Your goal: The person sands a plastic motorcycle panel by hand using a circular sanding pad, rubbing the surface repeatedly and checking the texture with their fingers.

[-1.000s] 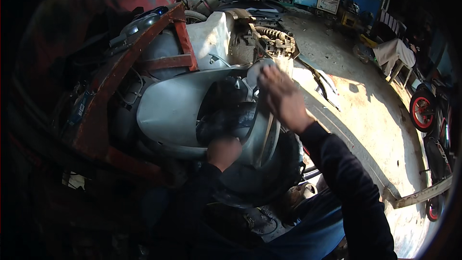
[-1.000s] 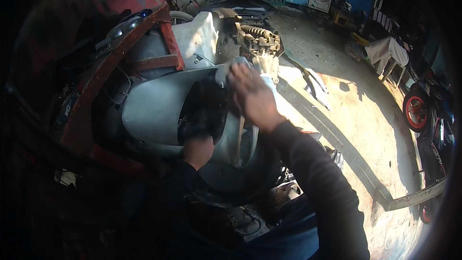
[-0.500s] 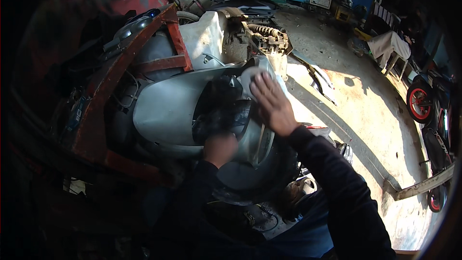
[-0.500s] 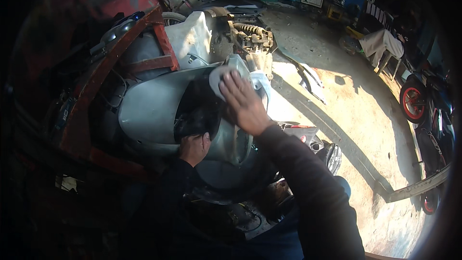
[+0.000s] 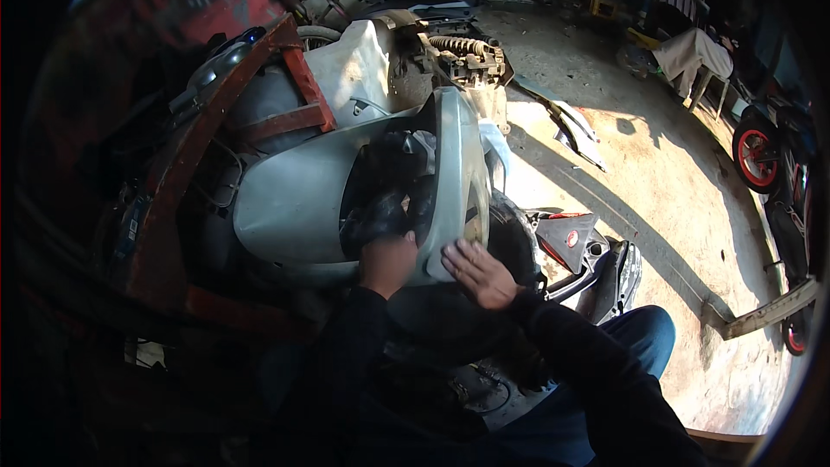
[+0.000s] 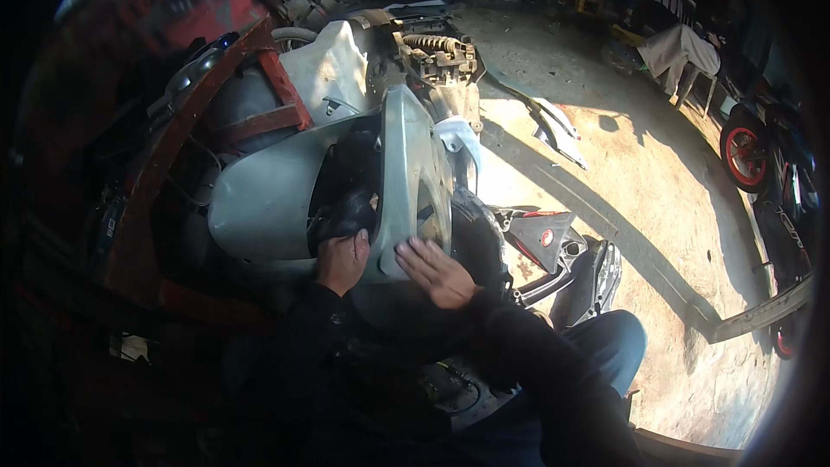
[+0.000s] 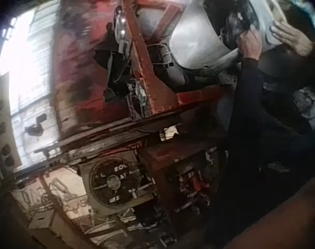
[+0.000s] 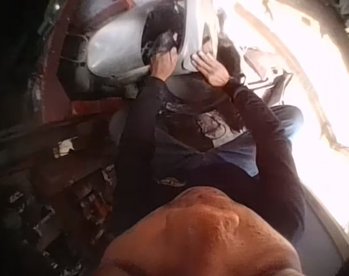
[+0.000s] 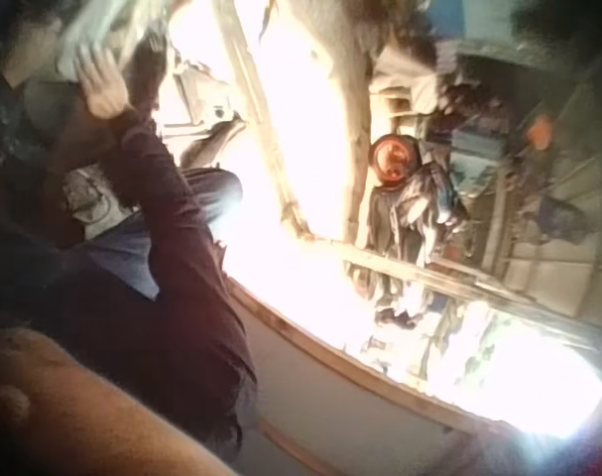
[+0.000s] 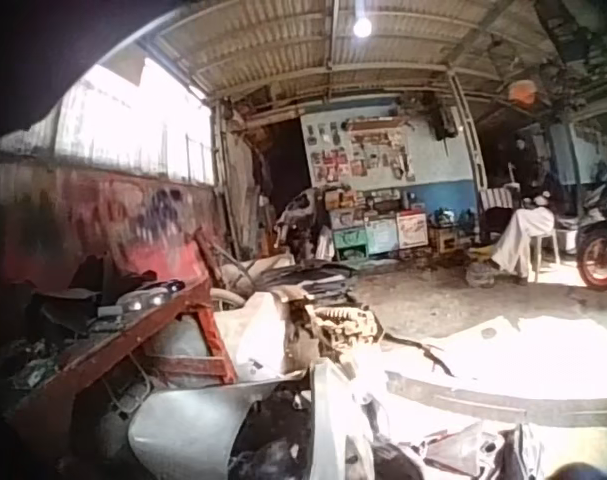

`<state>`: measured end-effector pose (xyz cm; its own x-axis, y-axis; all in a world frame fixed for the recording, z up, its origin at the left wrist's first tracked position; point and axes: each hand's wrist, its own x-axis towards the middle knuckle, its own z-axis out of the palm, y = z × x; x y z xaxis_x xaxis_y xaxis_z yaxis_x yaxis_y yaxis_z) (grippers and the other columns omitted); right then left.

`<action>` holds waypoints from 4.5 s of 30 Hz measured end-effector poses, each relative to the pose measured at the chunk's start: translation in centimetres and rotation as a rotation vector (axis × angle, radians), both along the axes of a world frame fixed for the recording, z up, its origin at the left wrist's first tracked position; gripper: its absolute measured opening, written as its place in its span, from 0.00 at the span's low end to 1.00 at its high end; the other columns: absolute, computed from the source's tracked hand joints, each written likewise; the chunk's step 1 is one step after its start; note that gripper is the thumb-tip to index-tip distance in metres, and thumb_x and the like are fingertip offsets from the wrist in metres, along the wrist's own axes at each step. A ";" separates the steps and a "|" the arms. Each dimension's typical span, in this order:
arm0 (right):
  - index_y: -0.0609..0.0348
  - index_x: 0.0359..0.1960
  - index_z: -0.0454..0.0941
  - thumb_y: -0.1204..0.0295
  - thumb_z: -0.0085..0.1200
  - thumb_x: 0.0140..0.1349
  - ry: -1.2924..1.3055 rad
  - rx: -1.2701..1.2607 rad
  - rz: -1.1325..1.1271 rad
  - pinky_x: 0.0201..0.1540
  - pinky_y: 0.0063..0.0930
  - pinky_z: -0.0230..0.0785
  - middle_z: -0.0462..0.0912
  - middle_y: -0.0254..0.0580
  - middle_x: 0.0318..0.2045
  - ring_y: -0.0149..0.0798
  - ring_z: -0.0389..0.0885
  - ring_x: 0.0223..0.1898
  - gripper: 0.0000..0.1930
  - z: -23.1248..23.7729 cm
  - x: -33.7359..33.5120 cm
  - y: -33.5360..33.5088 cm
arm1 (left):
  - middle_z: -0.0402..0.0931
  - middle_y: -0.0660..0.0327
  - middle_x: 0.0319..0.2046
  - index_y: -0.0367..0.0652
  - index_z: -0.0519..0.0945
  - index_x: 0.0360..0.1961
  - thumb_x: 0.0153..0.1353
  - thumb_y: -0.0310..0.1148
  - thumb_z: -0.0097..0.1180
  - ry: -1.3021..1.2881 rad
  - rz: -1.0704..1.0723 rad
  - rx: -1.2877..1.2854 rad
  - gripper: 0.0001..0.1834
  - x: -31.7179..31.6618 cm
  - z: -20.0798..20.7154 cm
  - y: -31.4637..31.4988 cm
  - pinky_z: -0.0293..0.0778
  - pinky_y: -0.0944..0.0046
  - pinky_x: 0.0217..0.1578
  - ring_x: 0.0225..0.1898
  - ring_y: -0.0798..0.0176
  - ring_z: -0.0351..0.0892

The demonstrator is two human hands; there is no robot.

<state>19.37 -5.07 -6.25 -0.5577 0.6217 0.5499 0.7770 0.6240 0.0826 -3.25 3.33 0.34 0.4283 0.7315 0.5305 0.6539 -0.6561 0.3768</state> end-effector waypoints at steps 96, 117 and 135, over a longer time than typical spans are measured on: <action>0.68 0.59 0.75 0.74 0.49 0.68 1.236 0.021 -0.121 0.72 0.40 0.55 0.71 0.65 0.63 0.59 0.66 0.69 0.19 15.4 -4.9 7.3 | 0.72 0.39 0.20 0.31 0.74 0.21 0.71 0.35 0.46 -0.072 -0.094 -0.036 0.23 -2.0 -1.5 -0.2 0.66 0.44 0.26 0.24 0.34 0.75; 0.68 0.39 0.83 0.71 0.54 0.61 1.055 -0.707 -0.975 0.50 0.48 0.75 0.85 0.62 0.41 0.61 0.84 0.47 0.12 -29.0 1.7 2.4 | 0.77 0.40 0.27 0.30 0.80 0.34 0.73 0.55 0.41 -0.058 -0.129 -0.458 0.33 -6.3 -2.0 -1.1 0.69 0.46 0.35 0.33 0.34 0.78; 0.65 0.66 0.66 0.77 0.46 0.69 1.385 -0.054 -0.277 0.72 0.48 0.53 0.70 0.64 0.64 0.61 0.63 0.70 0.23 14.9 -17.1 0.1 | 0.70 0.52 0.62 0.40 0.67 0.66 0.75 0.56 0.42 -1.049 -0.181 -0.936 0.32 -2.7 11.2 -2.5 0.64 0.56 0.65 0.63 0.57 0.70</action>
<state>2.30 -4.93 8.68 0.5482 0.6578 0.5165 0.3046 0.4181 -0.8558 -5.96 0.80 11.50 0.2690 0.9630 0.0139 -0.2615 0.0592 0.9634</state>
